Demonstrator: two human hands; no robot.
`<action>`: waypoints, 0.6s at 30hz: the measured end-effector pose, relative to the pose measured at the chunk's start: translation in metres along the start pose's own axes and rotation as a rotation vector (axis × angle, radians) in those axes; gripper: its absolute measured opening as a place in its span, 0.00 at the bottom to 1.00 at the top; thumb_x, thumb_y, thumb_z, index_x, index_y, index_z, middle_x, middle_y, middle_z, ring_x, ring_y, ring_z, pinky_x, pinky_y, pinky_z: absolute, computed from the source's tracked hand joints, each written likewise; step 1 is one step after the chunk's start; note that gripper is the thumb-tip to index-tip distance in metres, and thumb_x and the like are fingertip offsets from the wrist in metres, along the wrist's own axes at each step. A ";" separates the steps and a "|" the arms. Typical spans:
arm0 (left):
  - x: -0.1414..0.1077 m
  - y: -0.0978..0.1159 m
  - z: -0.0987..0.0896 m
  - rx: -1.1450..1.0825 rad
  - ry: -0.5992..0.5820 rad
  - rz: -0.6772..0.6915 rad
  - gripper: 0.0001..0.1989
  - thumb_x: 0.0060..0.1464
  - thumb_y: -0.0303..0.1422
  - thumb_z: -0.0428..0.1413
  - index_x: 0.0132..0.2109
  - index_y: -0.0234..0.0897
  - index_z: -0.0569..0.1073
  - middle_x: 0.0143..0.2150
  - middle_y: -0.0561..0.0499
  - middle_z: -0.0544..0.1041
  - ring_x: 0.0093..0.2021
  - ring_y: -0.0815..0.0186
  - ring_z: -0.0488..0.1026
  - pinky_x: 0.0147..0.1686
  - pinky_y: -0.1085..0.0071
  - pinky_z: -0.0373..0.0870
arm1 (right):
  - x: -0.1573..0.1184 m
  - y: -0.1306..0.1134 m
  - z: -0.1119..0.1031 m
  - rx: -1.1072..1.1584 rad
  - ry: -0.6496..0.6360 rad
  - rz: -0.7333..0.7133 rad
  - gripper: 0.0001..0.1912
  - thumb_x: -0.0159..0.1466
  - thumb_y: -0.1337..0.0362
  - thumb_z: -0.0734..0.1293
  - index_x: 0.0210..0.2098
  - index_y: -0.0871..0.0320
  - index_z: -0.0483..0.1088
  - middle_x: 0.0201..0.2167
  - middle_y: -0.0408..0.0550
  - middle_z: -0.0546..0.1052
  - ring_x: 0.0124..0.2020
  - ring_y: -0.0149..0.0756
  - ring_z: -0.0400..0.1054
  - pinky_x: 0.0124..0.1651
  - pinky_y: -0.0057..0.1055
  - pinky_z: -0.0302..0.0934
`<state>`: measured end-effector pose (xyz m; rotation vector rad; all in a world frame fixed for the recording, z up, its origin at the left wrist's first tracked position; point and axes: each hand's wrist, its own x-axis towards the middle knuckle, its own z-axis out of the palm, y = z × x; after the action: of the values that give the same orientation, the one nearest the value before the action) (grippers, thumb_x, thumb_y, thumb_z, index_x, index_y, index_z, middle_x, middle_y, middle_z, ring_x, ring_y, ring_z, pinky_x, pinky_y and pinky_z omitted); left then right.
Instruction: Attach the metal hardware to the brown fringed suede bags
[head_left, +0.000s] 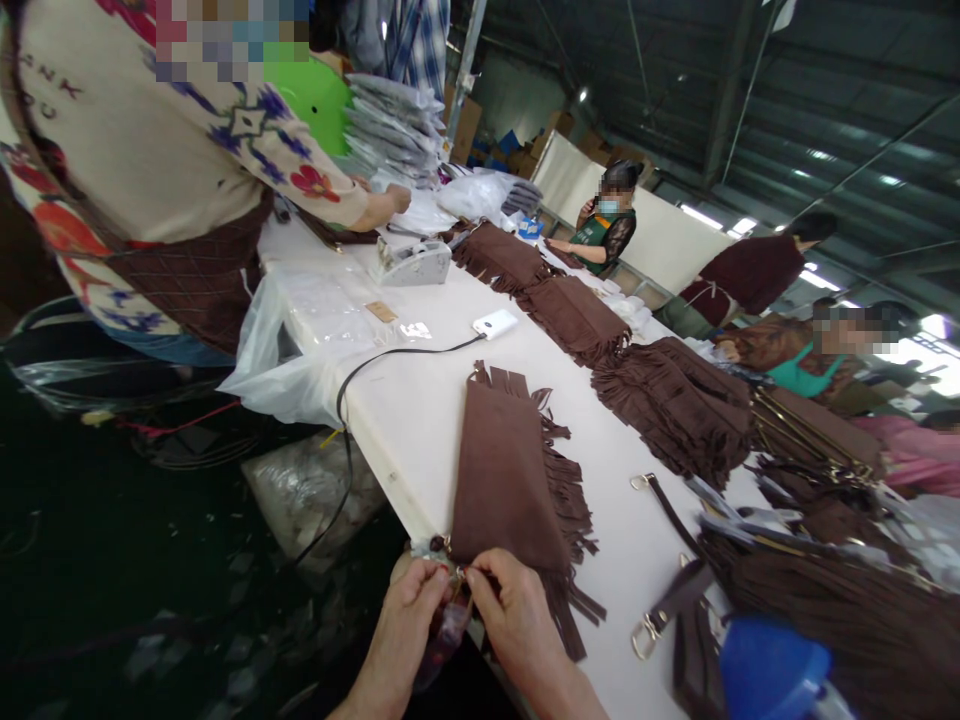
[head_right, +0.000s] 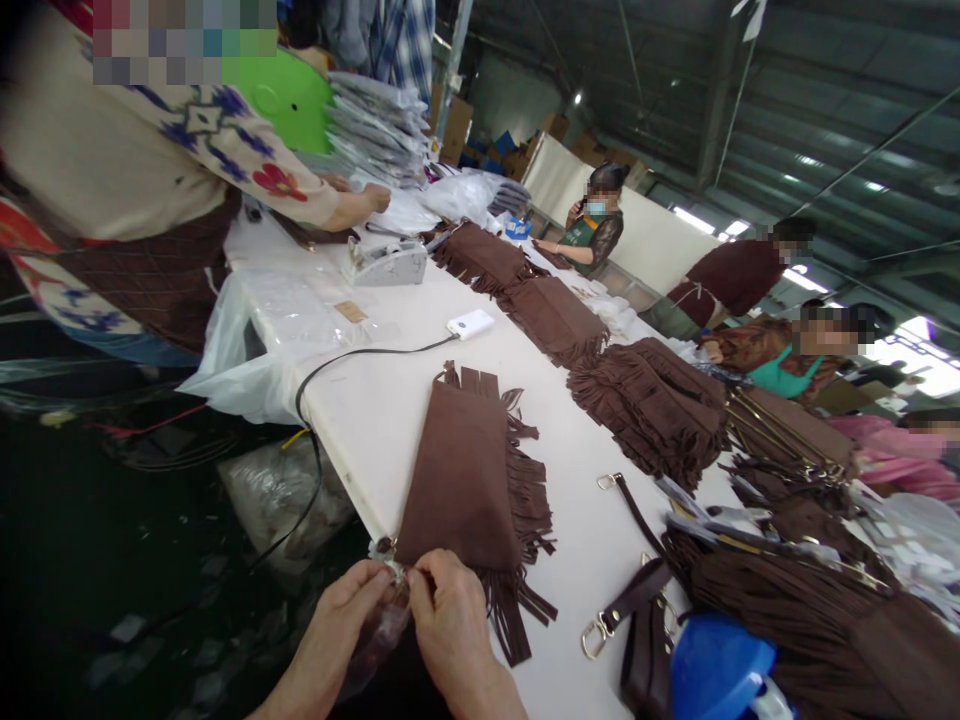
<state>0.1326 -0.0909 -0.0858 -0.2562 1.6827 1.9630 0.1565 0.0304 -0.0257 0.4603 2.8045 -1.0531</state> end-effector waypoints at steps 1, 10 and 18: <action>0.000 -0.001 0.000 -0.032 -0.028 -0.017 0.17 0.46 0.47 0.53 0.31 0.35 0.72 0.26 0.51 0.70 0.24 0.67 0.65 0.24 0.73 0.61 | 0.000 0.000 0.000 0.000 -0.002 0.001 0.10 0.61 0.63 0.59 0.27 0.59 0.68 0.25 0.45 0.72 0.28 0.33 0.64 0.31 0.26 0.52; -0.001 0.004 0.005 -0.139 -0.033 -0.048 0.17 0.39 0.46 0.57 0.26 0.35 0.70 0.21 0.54 0.68 0.19 0.71 0.60 0.20 0.75 0.56 | -0.003 -0.001 0.000 -0.012 -0.010 -0.021 0.12 0.62 0.61 0.57 0.28 0.58 0.68 0.25 0.45 0.72 0.27 0.32 0.64 0.30 0.26 0.52; -0.003 -0.003 -0.013 0.011 0.095 0.054 0.17 0.45 0.48 0.52 0.31 0.38 0.70 0.30 0.50 0.75 0.33 0.60 0.70 0.37 0.67 0.65 | -0.011 -0.004 -0.004 -0.036 -0.042 -0.027 0.06 0.61 0.64 0.60 0.32 0.55 0.67 0.26 0.43 0.75 0.26 0.32 0.68 0.28 0.24 0.52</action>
<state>0.1346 -0.1039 -0.0896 -0.3072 1.7765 2.0088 0.1653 0.0278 -0.0182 0.3927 2.7956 -1.0034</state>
